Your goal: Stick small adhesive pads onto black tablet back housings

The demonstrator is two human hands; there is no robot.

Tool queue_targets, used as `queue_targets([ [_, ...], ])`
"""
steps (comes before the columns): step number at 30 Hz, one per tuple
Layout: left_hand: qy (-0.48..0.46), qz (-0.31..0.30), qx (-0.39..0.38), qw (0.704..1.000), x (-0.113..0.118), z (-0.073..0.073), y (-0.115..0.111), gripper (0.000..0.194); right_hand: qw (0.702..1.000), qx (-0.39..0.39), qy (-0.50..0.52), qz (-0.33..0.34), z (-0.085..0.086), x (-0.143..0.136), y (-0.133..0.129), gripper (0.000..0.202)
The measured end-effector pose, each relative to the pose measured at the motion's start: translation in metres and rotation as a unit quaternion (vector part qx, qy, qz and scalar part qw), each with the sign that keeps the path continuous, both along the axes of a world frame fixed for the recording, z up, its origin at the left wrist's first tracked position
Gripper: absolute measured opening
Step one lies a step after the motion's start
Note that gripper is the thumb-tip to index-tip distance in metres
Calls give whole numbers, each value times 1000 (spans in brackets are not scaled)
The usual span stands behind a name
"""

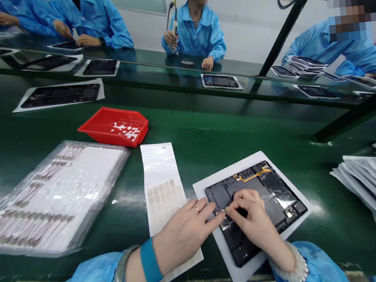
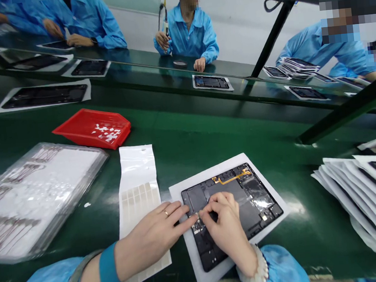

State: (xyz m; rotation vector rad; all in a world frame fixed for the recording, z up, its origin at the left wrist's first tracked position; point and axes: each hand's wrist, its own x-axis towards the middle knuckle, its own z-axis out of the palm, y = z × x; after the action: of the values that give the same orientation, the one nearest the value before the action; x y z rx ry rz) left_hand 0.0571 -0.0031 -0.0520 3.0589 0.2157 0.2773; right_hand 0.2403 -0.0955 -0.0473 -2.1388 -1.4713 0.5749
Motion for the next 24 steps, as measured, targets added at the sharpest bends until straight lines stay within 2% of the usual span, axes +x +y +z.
queue_targets([
  [5,19,3,20,1000,6,3,-2,39,1000,-10,-23,5,1,-2,0,20],
  [9,19,-4,46,999,7,5,-3,38,997,5,-57,52,5,5,-1,25],
  [11,24,-12,50,998,7,7,-3,37,995,32,-64,66,9,16,-1,28],
  [15,28,-26,36,999,9,11,0,39,988,139,-67,8,11,45,-1,22],
  [17,26,-31,12,999,12,14,5,35,986,159,-55,13,7,54,-2,20],
  [20,27,-50,-25,998,20,18,16,26,986,153,-43,56,-3,58,-1,16],
  [24,22,-73,-50,996,29,20,27,27,982,148,-79,84,-15,57,2,15],
])
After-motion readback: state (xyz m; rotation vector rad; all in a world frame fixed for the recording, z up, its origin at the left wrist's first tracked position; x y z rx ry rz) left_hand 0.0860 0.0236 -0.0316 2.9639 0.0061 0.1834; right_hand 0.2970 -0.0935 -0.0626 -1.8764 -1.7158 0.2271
